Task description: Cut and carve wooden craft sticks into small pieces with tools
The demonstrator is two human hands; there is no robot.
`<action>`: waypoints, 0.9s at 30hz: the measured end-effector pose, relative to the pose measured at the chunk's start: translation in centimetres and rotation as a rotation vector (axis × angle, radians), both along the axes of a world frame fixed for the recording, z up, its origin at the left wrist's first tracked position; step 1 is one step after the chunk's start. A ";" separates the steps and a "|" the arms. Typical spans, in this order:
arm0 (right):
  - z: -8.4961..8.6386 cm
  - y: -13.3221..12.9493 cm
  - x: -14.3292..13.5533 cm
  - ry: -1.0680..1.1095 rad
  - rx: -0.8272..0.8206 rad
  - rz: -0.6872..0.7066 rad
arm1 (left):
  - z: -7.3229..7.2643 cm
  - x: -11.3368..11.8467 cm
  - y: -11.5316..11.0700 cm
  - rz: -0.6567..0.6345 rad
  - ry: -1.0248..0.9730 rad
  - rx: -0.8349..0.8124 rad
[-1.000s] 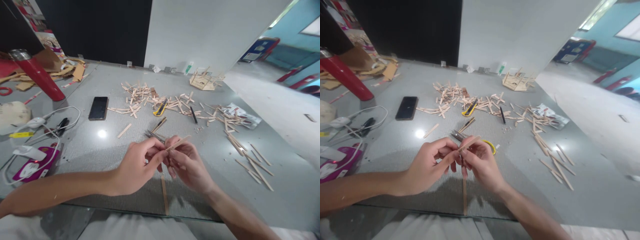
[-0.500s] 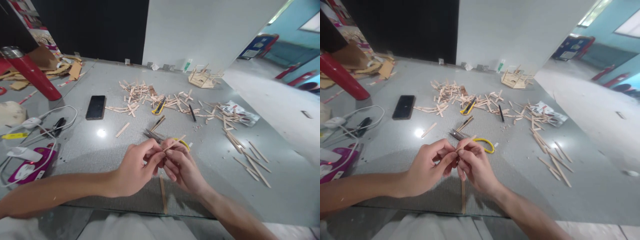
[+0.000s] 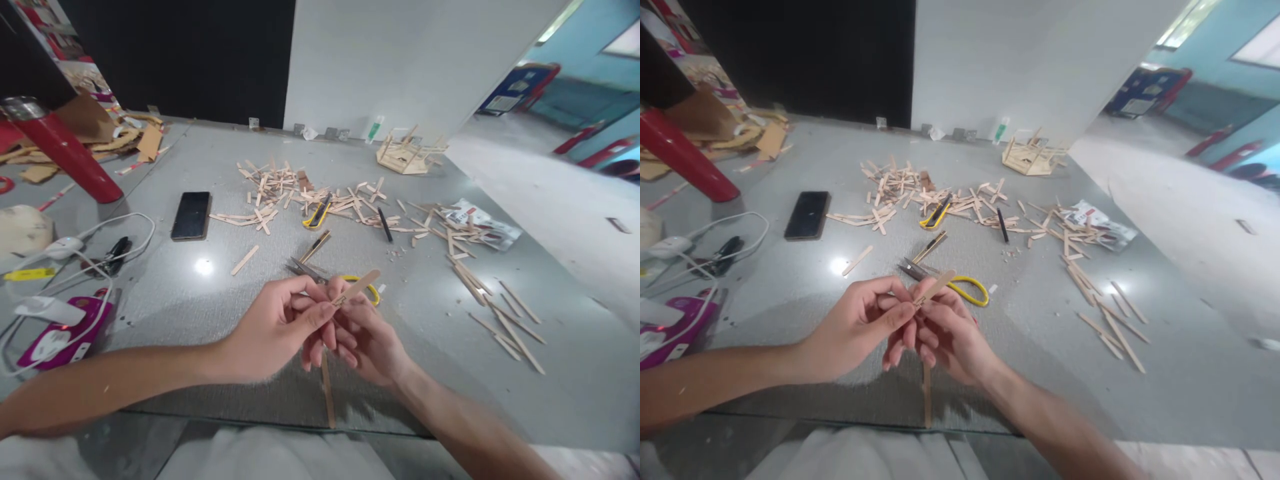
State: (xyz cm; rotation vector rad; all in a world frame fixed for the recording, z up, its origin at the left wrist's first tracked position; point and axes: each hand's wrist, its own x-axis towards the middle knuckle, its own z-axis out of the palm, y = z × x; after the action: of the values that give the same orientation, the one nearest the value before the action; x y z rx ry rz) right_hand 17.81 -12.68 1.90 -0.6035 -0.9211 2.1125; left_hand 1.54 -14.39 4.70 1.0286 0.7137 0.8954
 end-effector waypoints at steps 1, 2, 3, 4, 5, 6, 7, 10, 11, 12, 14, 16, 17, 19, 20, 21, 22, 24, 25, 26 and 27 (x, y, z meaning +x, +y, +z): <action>0.0 0.0 0.0 -0.004 0.006 0.017 | -0.1 0.0 0.0 0.003 0.003 -0.004; 0.1 -0.1 -0.1 -0.005 0.012 0.031 | -0.1 0.0 0.0 0.007 0.008 -0.004; 0.2 -0.1 -0.1 -0.003 0.014 0.037 | -0.2 0.1 0.0 0.012 0.013 -0.002; 0.2 -0.2 -0.2 0.001 0.010 0.038 | -0.3 0.1 0.0 0.018 0.019 0.001; 0.3 -0.2 -0.2 0.003 0.001 0.034 | -0.3 0.1 -0.1 0.024 0.029 0.007; 0.3 -0.3 -0.3 0.002 -0.015 0.021 | -0.4 0.1 -0.1 0.032 0.041 0.016; 0.4 -0.3 -0.4 -0.004 -0.034 0.002 | -0.5 0.2 -0.2 0.045 0.057 0.031; 0.3 -0.6 -0.7 -0.047 -0.089 -0.065 | -0.8 0.2 -0.3 0.109 0.141 0.125; 0.3 -0.6 -0.8 -0.059 -0.103 -0.091 | -0.9 0.2 -0.4 0.132 0.173 0.164; 0.3 -0.7 -0.9 -0.066 -0.115 -0.113 | -1.0 0.3 -0.4 0.149 0.205 0.200; 0.1 -0.8 -1.0 -0.072 -0.131 -0.143 | -1.3 0.3 -0.5 0.168 0.259 0.258; -0.1 -0.8 -1.2 -0.084 -0.136 -0.150 | -1.5 0.3 -0.6 0.171 0.295 0.292; -0.2 -0.8 -1.2 -0.091 -0.135 -0.149 | -1.6 0.3 -0.6 0.172 0.304 0.297; -0.4 -0.8 -1.2 -0.101 -0.140 -0.155 | -1.8 0.3 -0.6 0.172 0.303 0.290; -0.5 -0.8 -1.2 -0.101 -0.146 -0.160 | -1.8 0.3 -0.6 0.173 0.296 0.282; -0.5 -0.8 -1.2 -0.100 -0.157 -0.164 | -1.9 0.3 -0.6 0.173 0.286 0.272; -0.5 -0.7 -1.2 -0.096 -0.170 -0.163 | -1.9 0.3 -0.6 0.174 0.275 0.265; -0.5 -0.7 -1.1 -0.084 -0.196 -0.155 | -2.0 0.3 -0.7 0.170 0.256 0.253; -0.4 -0.7 -1.1 -0.076 -0.207 -0.151 | -2.0 0.3 -0.7 0.167 0.248 0.245; -0.4 -0.6 -1.1 -0.069 -0.212 -0.146 | -2.0 0.3 -0.7 0.162 0.240 0.239; -0.3 -0.6 -1.1 -0.062 -0.212 -0.142 | -2.0 0.3 -0.7 0.158 0.232 0.232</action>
State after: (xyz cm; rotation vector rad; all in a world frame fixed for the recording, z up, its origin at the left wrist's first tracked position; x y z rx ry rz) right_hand 16.71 -13.31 1.58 -0.8222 -0.6702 2.0874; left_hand 1.85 -15.06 2.74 1.3108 0.9098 1.0227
